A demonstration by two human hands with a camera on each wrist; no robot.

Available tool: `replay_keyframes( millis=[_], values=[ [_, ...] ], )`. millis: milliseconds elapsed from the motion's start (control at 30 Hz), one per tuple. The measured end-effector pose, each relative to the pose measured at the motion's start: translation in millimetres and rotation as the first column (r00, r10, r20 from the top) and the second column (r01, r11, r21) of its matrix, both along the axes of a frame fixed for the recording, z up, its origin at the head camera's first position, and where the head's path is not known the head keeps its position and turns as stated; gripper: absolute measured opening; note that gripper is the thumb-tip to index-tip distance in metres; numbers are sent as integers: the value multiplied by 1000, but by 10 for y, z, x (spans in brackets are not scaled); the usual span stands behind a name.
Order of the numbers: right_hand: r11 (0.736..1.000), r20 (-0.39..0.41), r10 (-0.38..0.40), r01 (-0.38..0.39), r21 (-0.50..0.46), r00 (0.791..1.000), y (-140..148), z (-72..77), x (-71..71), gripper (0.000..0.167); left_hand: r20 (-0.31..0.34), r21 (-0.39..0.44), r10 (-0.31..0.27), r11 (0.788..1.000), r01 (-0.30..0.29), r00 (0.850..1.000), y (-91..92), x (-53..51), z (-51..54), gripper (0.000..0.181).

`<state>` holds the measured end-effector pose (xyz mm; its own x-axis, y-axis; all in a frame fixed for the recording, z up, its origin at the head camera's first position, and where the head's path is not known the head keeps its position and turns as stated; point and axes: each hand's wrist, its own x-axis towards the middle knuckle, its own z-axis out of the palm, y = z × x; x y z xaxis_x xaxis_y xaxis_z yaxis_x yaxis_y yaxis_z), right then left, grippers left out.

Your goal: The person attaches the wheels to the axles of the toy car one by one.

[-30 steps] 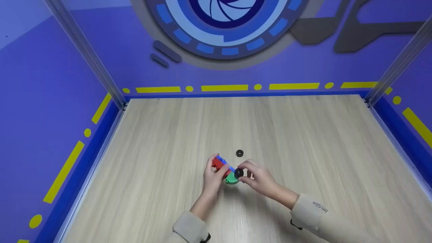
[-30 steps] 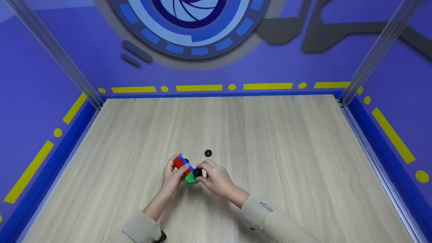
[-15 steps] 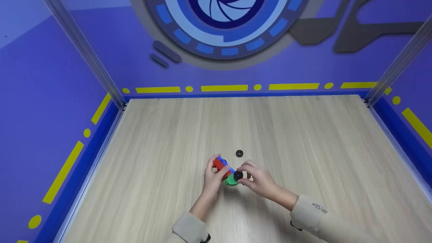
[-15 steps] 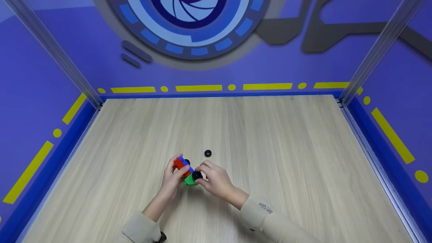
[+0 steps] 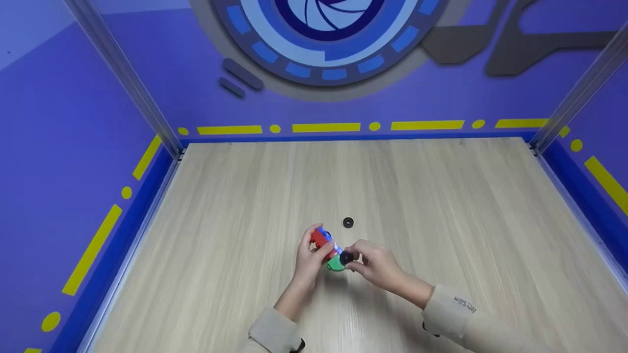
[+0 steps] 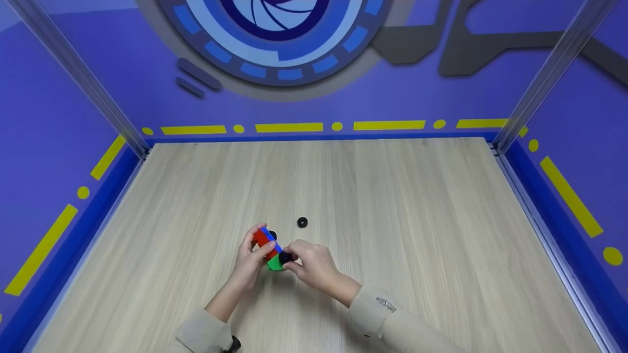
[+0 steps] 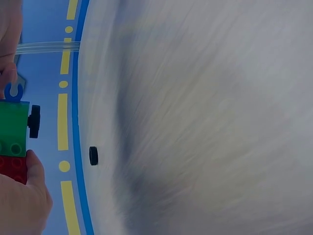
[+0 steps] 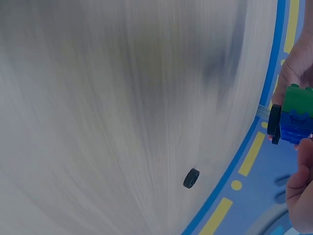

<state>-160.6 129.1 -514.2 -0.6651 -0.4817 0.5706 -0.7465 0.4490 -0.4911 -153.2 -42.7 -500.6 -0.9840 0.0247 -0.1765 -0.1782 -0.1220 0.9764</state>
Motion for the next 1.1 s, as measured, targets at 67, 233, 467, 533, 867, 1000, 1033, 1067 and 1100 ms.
replay_keyframes(
  millis=[67, 233, 467, 533, 867, 1000, 1033, 1067, 1100],
  values=[
    [1000, 15, -3, 3, -2, 1000, -6, 14, 14, 24, -5, -8, -6, 1000, 6, 1000, -6, -7, -2, 49],
    [1000, 75, -15, 15, 3, 997, -36, 61, 50, 22, -15, -38, -12, 999, 11, 1000, -22, -64, -81, 50],
    [999, 147, -35, 33, 13, 989, -84, 106, 67, 19, -19, -74, -32, 997, 31, 999, -52, -132, -171, 51],
    [999, 178, -40, 38, 16, 983, -95, 113, 75, 18, -30, -87, -40, 995, 37, 999, -58, -107, -102, 50],
    [997, 242, -73, 75, 5, 968, -167, 107, 142, 16, -57, -171, -96, 981, 85, 994, -92, -33, 128, 46],
    [994, 191, -105, 107, -1, 976, -191, 66, 157, 18, -52, -180, -99, 980, 88, 994, -98, -37, 116, 45],
    [994, 174, -111, 114, -6, 978, -196, 52, 158, 19, -49, -179, -97, 980, 87, 994, -99, -38, 113, 45],
    [993, 161, -116, 120, -13, 980, -200, 43, 160, 19, -49, -179, -96, 980, 86, 994, -99, -38, 110, 46],
    [992, 145, -121, 124, -17, 982, -204, 31, 160, 19, -50, -180, -95, 980, 85, 994, -100, -39, 107, 46]
  ],
)
